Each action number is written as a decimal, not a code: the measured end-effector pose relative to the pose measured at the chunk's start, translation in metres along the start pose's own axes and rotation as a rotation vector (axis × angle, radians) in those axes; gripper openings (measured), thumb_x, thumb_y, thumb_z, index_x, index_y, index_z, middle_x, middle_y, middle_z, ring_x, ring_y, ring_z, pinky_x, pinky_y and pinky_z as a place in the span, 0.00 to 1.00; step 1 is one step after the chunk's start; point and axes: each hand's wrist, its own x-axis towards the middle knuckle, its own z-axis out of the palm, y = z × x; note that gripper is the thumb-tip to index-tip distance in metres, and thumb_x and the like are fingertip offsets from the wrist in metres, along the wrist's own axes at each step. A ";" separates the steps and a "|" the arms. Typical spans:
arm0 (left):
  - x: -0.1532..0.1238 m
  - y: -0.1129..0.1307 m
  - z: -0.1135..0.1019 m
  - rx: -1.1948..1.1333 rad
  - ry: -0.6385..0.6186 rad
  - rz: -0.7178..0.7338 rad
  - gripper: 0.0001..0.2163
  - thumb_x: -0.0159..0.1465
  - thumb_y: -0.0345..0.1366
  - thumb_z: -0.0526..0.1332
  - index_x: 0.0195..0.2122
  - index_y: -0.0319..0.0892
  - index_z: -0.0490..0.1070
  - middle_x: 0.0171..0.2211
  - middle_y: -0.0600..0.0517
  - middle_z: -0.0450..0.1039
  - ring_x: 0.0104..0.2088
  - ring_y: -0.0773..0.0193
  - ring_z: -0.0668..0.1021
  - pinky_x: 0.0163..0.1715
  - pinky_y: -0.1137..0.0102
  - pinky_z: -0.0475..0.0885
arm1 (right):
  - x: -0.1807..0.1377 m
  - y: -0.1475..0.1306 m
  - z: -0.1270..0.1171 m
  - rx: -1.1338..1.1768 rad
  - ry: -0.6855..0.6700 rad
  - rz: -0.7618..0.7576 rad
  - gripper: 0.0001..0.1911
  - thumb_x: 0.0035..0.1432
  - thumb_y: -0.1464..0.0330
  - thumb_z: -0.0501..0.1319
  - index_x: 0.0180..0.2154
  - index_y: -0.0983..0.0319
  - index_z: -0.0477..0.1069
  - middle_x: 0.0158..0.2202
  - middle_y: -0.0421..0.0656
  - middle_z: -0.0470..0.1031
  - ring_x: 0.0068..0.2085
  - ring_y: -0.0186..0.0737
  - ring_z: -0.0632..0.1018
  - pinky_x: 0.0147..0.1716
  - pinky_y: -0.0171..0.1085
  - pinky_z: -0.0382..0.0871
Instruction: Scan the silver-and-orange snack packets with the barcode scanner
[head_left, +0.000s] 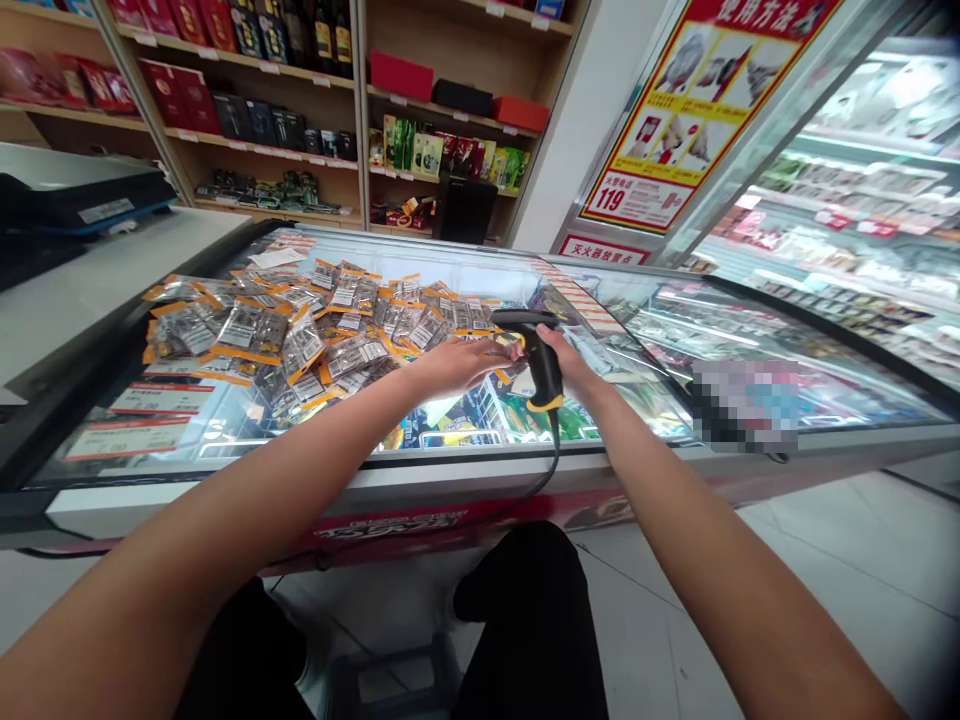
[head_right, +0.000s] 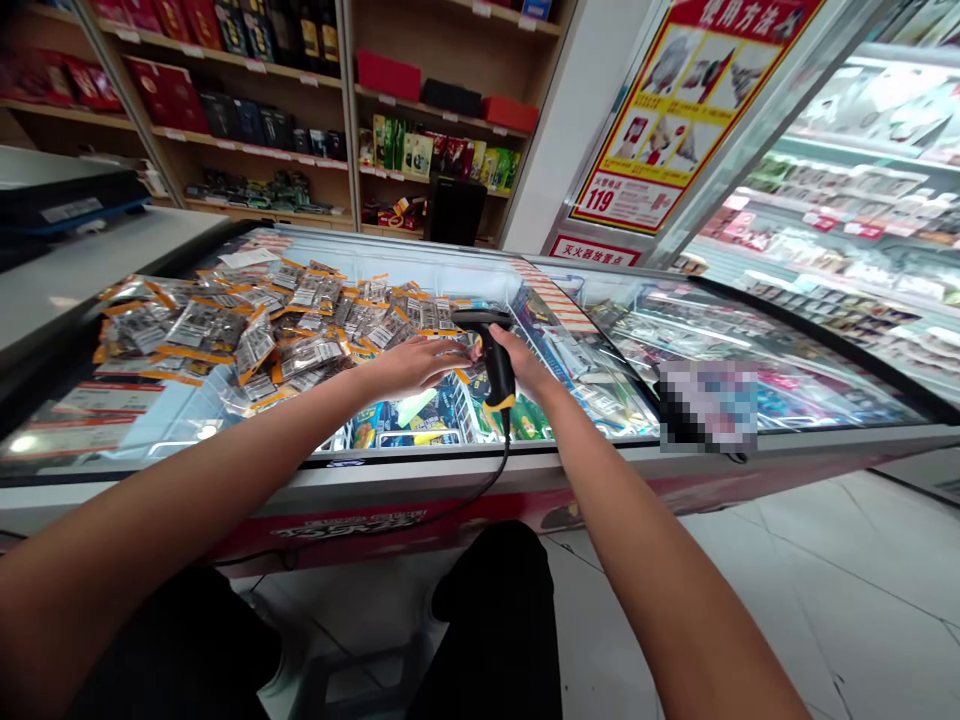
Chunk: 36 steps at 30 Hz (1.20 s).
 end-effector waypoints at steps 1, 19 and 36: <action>-0.002 -0.002 0.000 -0.015 0.003 0.005 0.22 0.75 0.33 0.51 0.68 0.51 0.65 0.68 0.46 0.65 0.59 0.58 0.76 0.57 0.61 0.71 | 0.007 -0.001 0.004 0.023 -0.019 0.007 0.30 0.60 0.38 0.56 0.31 0.57 0.73 0.35 0.45 0.81 0.43 0.47 0.82 0.47 0.41 0.77; -0.012 0.009 0.004 0.169 -0.048 -0.314 0.30 0.74 0.47 0.48 0.74 0.41 0.55 0.66 0.34 0.63 0.65 0.42 0.67 0.58 0.54 0.66 | -0.065 -0.055 0.029 0.013 0.059 0.266 0.24 0.68 0.49 0.57 0.33 0.61 0.75 0.20 0.44 0.74 0.20 0.37 0.74 0.18 0.33 0.70; -0.021 0.025 -0.033 0.304 0.091 -0.139 0.20 0.71 0.38 0.54 0.61 0.37 0.70 0.64 0.36 0.66 0.66 0.44 0.65 0.61 0.56 0.62 | -0.008 -0.013 -0.009 -0.923 0.295 0.376 0.37 0.60 0.37 0.55 0.43 0.65 0.77 0.47 0.66 0.78 0.53 0.72 0.78 0.51 0.59 0.69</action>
